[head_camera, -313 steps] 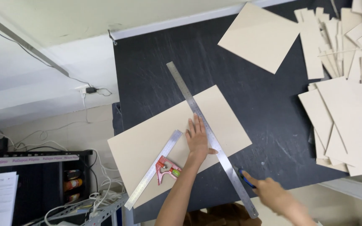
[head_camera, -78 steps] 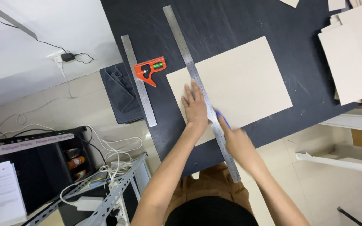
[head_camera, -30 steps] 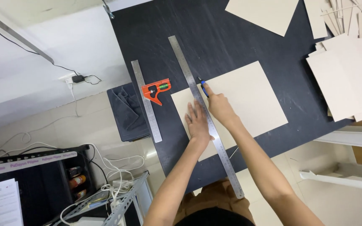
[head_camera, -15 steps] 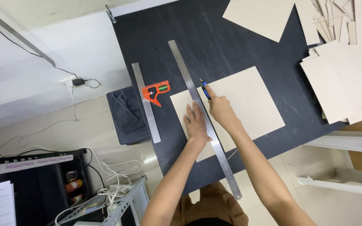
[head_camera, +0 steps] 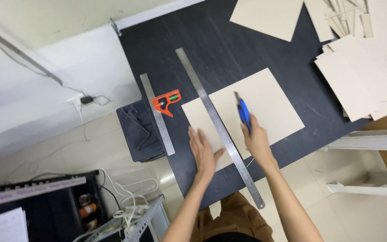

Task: Cutting cardboard sheets into specific shapes and sizes using a utility knife and a metal ruler.

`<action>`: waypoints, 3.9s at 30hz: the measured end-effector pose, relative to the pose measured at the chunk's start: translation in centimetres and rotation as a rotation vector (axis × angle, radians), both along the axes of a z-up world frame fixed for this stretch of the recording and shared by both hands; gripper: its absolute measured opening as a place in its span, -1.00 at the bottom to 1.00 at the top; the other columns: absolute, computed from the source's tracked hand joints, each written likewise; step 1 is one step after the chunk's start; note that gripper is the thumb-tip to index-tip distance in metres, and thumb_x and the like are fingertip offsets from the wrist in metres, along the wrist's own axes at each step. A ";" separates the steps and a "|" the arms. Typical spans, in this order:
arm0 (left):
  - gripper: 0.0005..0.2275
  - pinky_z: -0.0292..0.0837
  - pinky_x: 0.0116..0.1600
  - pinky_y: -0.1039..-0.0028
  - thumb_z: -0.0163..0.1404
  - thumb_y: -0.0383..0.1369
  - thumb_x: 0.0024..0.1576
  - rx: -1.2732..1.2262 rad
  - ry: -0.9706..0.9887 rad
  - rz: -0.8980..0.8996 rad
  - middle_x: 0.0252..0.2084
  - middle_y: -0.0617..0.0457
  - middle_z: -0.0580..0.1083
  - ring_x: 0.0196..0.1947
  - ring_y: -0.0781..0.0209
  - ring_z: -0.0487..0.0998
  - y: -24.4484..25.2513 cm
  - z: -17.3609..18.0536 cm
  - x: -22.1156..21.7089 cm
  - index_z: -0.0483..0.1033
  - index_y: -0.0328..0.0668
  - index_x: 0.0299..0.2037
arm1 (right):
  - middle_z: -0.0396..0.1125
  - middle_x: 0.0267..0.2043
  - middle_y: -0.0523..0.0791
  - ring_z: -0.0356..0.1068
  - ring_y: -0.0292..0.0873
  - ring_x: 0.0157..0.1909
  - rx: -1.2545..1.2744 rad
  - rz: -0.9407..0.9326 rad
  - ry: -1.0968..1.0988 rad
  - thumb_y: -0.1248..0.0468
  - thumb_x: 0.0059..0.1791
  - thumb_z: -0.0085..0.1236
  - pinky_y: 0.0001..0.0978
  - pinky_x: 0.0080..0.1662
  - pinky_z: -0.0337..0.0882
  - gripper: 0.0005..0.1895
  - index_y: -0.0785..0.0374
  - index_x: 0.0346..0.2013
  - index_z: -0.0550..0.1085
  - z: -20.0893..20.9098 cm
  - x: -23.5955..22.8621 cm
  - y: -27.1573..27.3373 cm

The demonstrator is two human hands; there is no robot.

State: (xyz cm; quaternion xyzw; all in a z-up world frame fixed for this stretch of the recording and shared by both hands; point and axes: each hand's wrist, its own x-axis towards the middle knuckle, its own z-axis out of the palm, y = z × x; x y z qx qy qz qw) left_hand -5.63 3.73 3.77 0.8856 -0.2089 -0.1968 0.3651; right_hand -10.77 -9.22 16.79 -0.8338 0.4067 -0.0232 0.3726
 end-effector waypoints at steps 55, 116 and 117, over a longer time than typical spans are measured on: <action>-0.12 -0.33 0.52 0.13 0.08 -0.47 0.11 -0.444 0.856 0.075 0.50 -0.23 -0.29 0.52 -0.24 -0.34 -51.7 1.3 -11.7 -0.37 -0.19 0.52 | 0.38 0.09 0.34 0.33 0.37 0.22 0.123 0.010 0.045 0.16 -0.45 0.62 0.10 0.21 0.33 -0.06 0.42 0.14 0.43 -5.5 -15.0 -56.8; -0.67 0.48 0.15 -0.07 0.17 -0.05 -0.06 -1.668 1.283 0.242 0.22 0.15 0.42 0.28 -0.12 0.34 -30.4 -5.2 -8.8 0.58 0.23 -0.08 | 0.48 -0.11 0.16 0.39 0.14 0.00 0.366 0.241 -0.492 0.55 -0.04 -0.06 0.15 0.10 0.37 -0.44 0.21 0.26 0.32 3.9 -15.7 -38.8; -0.74 0.44 0.17 -0.11 0.19 -0.06 -0.08 -1.665 1.251 0.162 0.26 0.24 0.36 0.40 -0.13 0.18 -30.3 -3.4 -9.0 0.57 0.36 -0.18 | 0.44 -0.14 0.14 0.30 0.09 -0.06 0.491 0.287 -0.504 0.54 -0.04 -0.10 0.13 0.10 0.34 -0.31 0.16 0.40 0.18 2.8 -14.5 -38.4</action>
